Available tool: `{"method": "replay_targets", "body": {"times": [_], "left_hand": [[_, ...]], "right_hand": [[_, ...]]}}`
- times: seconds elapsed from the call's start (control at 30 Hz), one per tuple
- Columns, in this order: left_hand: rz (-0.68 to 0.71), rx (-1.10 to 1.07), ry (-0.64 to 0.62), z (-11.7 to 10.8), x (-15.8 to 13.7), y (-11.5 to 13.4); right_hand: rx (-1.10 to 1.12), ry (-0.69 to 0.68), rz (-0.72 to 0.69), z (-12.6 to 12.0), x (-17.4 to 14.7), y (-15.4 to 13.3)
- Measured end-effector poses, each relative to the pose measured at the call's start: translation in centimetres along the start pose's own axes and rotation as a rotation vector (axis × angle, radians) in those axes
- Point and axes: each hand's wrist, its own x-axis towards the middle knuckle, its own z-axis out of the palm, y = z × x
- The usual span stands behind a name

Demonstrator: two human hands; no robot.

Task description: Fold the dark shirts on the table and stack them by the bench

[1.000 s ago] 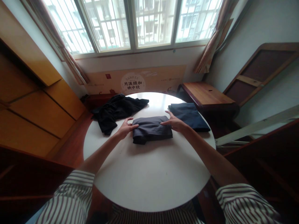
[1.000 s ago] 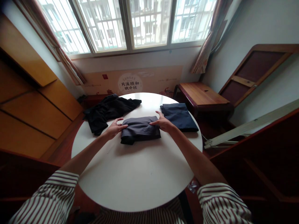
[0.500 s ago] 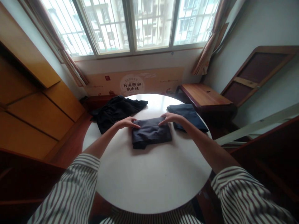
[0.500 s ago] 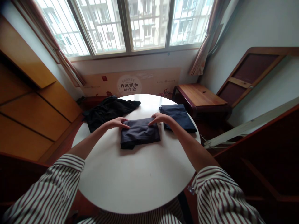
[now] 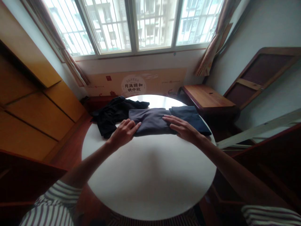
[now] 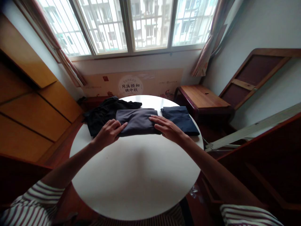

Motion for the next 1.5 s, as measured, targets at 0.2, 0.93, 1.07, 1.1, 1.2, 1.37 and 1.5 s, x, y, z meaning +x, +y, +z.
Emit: {"method": "replay_targets", "body": {"times": [0.2,0.93,1.07,1.1,1.2,1.37,1.5], "left_hand": [[0.006,-0.139,-0.182,3.2,-6.3,2.0],[-0.563,-0.268,0.031,6.6,-1.4,-2.0],[-0.409,-0.215,0.037,5.8,0.7,-1.6],[-0.368,-0.249,0.001,5.6,1.5,-1.6],[-0.246,-0.354,-0.215,5.4,4.1,-1.8],[-0.167,-0.402,-0.442,5.9,7.2,-2.2],[-0.273,-0.502,-0.666,6.0,7.7,-2.3]], "right_hand": [[0.079,-0.036,0.011,4.9,-5.7,0.4],[0.002,0.174,0.632,7.1,1.2,3.2],[-0.273,0.102,0.71,5.9,1.0,1.1],[-0.324,0.08,0.744,5.4,0.9,0.1],[-0.298,-0.104,0.811,3.7,0.9,-3.4],[0.018,-0.528,0.79,2.7,0.1,-6.8],[-0.064,-0.464,0.816,3.8,-0.8,-6.1]]}}
